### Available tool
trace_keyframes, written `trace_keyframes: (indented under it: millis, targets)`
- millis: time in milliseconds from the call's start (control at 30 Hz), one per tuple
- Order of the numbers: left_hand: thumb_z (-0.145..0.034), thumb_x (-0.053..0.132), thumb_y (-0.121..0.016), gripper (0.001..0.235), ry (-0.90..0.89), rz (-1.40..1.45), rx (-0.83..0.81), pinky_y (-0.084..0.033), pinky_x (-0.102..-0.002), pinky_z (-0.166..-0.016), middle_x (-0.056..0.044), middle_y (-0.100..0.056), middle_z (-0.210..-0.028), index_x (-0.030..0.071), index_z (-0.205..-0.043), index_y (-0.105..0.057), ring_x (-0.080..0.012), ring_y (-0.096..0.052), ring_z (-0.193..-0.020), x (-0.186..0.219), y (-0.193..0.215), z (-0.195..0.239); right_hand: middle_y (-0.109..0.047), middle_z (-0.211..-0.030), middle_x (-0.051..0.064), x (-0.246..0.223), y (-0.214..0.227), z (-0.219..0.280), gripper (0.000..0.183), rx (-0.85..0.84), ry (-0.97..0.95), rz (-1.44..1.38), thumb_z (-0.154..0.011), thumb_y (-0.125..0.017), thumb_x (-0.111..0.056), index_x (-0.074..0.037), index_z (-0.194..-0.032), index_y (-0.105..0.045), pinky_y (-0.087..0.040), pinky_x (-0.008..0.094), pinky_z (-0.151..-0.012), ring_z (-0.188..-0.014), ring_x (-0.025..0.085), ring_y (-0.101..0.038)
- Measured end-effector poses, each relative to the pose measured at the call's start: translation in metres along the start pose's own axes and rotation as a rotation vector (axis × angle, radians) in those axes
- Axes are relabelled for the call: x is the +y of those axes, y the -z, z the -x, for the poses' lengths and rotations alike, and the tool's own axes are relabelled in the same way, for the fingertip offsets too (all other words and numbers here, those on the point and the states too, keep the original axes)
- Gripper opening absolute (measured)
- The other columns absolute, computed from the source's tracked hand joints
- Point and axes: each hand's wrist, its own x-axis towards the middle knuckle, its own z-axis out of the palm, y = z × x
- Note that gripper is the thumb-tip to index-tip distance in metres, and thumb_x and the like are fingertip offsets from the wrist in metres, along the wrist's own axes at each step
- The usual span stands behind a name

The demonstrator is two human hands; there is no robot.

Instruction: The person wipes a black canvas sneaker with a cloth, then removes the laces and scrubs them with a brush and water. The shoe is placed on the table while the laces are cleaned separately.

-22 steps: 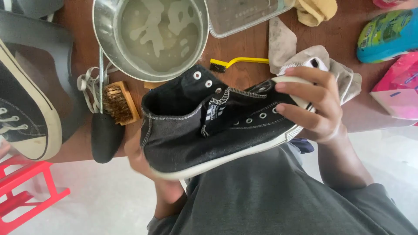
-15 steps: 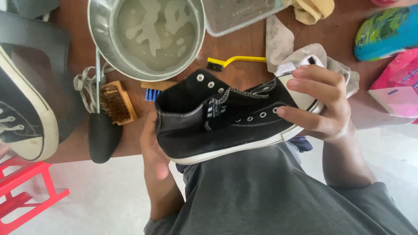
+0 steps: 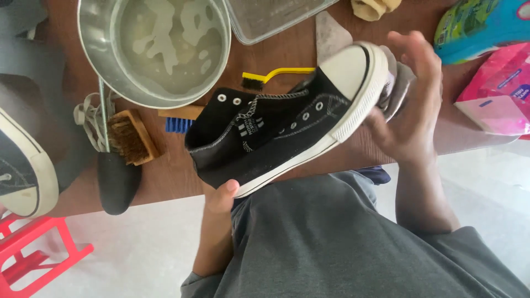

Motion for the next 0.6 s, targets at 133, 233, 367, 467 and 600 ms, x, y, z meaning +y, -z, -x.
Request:
trace_keyframes:
  millis: [133,233,367,467,600]
  targets:
    - [-0.105,0.028,-0.066,0.069,0.001,0.196,-0.092,-0.028,-0.045,-0.13,-0.011,-0.032,-0.166,0.005,-0.16,-0.03,-0.027,-0.034,-0.153,-0.063,0.043,0.034,-0.056,-0.137,0.031,0.018,-0.002,0.008,0.056,-0.216,-0.135,0.34,-0.1,-0.073,-0.018,0.009,-0.143,-0.05,-0.045,0.058,-0.102,-0.125,0.048,-0.054]
    - [-0.1,0.015,-0.061,0.07,-0.148,-0.01,-0.152,-0.025,-0.04,-0.129,-0.013,-0.03,-0.167,0.002,-0.16,-0.029,-0.0259,-0.033,-0.152,-0.14,0.084,0.047,-0.063,-0.12,0.023,0.053,-0.01,0.033,0.044,-0.164,-0.128,0.404,-0.089,-0.084,-0.015,0.007,-0.122,-0.065,-0.052,0.053,-0.087,-0.105,0.043,-0.063]
    - [-0.097,0.016,-0.061,0.07,-0.145,-0.046,-0.138,-0.021,-0.037,-0.129,-0.014,-0.031,-0.167,0.0,-0.159,-0.032,-0.0251,-0.03,-0.153,-0.094,0.024,0.014,-0.066,-0.094,0.02,0.076,0.009,0.077,0.02,0.164,-0.278,0.167,-0.09,-0.083,-0.001,0.002,-0.109,-0.077,-0.047,0.046,-0.073,-0.083,0.042,-0.064]
    - [-0.109,0.036,-0.059,0.069,0.109,0.347,-0.093,-0.009,-0.038,-0.136,-0.01,-0.024,-0.17,0.0,-0.16,-0.031,-0.0232,-0.018,-0.161,-0.014,-0.057,-0.028,-0.044,-0.156,0.016,0.11,0.025,0.137,0.062,0.608,-0.146,-0.039,-0.103,-0.064,0.021,-0.005,-0.154,-0.042,-0.04,0.055,-0.119,-0.14,0.038,-0.046]
    - [-0.107,0.048,-0.059,0.077,0.19,0.254,-0.161,-0.005,-0.032,-0.135,-0.003,-0.019,-0.171,0.002,-0.161,-0.028,-0.017,-0.013,-0.161,-0.068,-0.015,-0.011,-0.026,-0.068,-0.006,0.015,0.038,0.038,0.079,0.057,-0.468,-1.022,-0.088,-0.06,-0.071,0.004,-0.106,-0.046,-0.039,0.027,-0.065,-0.056,0.005,-0.028]
